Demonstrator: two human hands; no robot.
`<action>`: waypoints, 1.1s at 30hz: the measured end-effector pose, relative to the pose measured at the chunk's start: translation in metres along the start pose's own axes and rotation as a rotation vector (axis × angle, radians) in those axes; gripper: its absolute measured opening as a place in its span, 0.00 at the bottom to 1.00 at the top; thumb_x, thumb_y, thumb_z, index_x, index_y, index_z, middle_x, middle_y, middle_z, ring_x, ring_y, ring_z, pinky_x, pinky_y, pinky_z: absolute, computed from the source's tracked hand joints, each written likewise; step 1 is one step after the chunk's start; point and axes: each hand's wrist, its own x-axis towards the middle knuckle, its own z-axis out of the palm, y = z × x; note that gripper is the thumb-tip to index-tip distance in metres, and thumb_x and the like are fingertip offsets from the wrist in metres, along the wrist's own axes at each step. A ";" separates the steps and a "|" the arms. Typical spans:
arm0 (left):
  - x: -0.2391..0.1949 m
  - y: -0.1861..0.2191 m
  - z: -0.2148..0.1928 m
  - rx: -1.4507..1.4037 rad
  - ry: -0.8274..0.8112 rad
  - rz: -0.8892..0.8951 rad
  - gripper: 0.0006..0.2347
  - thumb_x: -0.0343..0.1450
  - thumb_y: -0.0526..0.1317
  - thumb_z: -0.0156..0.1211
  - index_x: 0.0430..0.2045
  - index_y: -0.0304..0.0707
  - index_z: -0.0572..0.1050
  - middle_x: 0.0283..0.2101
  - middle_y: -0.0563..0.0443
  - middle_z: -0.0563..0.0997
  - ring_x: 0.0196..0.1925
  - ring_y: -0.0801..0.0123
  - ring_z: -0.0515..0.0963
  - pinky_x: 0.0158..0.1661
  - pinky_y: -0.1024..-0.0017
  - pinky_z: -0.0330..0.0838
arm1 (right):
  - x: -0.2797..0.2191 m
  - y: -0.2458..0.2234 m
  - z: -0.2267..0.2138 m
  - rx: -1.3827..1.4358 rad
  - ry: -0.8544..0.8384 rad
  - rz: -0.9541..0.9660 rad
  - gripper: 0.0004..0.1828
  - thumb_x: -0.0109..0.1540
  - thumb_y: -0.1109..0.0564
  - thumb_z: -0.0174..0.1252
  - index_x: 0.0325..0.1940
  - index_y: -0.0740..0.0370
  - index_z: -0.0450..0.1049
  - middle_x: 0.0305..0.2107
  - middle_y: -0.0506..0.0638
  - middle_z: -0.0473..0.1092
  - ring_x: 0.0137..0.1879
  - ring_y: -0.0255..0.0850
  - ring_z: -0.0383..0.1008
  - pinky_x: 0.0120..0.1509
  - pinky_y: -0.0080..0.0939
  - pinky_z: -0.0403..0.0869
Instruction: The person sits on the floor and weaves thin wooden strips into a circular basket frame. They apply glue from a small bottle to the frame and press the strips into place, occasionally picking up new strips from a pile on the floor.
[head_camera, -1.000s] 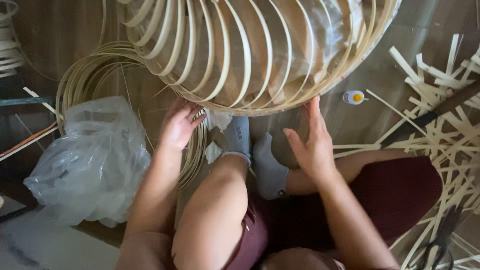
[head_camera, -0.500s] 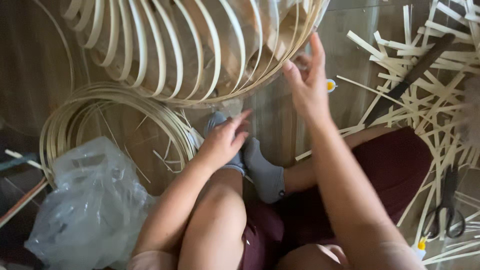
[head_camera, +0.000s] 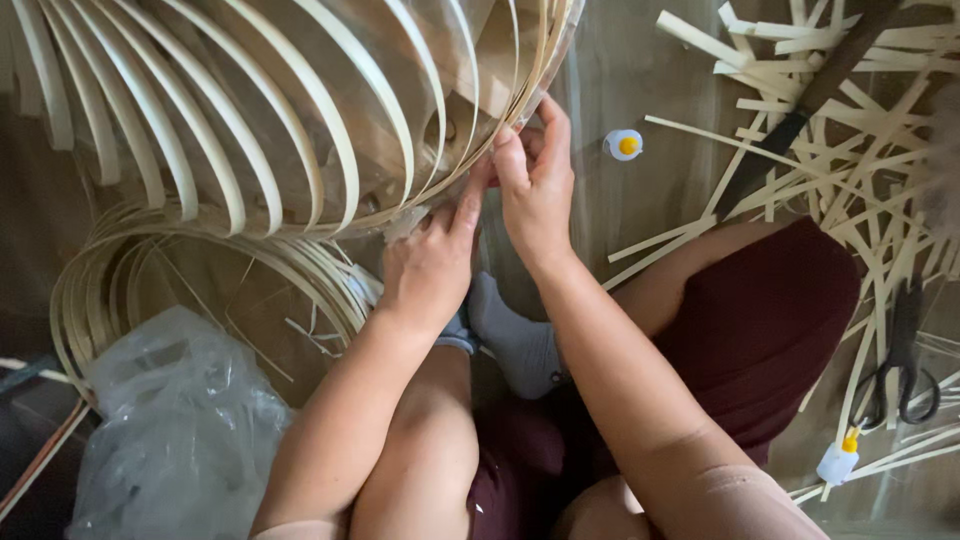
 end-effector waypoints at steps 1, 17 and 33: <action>-0.002 0.000 0.001 0.000 0.015 0.003 0.32 0.71 0.31 0.55 0.74 0.47 0.57 0.43 0.43 0.82 0.47 0.47 0.82 0.51 0.53 0.77 | -0.002 0.002 -0.001 -0.004 -0.005 0.011 0.25 0.73 0.57 0.52 0.74 0.63 0.55 0.39 0.51 0.75 0.38 0.33 0.76 0.41 0.34 0.78; -0.029 -0.017 0.007 -0.209 0.050 -0.105 0.34 0.69 0.32 0.64 0.73 0.51 0.58 0.56 0.40 0.79 0.49 0.44 0.82 0.50 0.52 0.77 | 0.011 0.005 -0.007 0.116 -0.104 0.117 0.27 0.71 0.56 0.53 0.73 0.63 0.56 0.42 0.49 0.75 0.38 0.32 0.75 0.41 0.33 0.78; -0.041 -0.028 0.028 0.048 0.042 -0.094 0.34 0.70 0.32 0.53 0.74 0.59 0.54 0.57 0.41 0.80 0.52 0.49 0.82 0.53 0.48 0.73 | -0.010 0.007 0.004 0.157 -0.103 0.120 0.24 0.71 0.61 0.56 0.70 0.67 0.59 0.44 0.51 0.72 0.38 0.33 0.73 0.44 0.35 0.78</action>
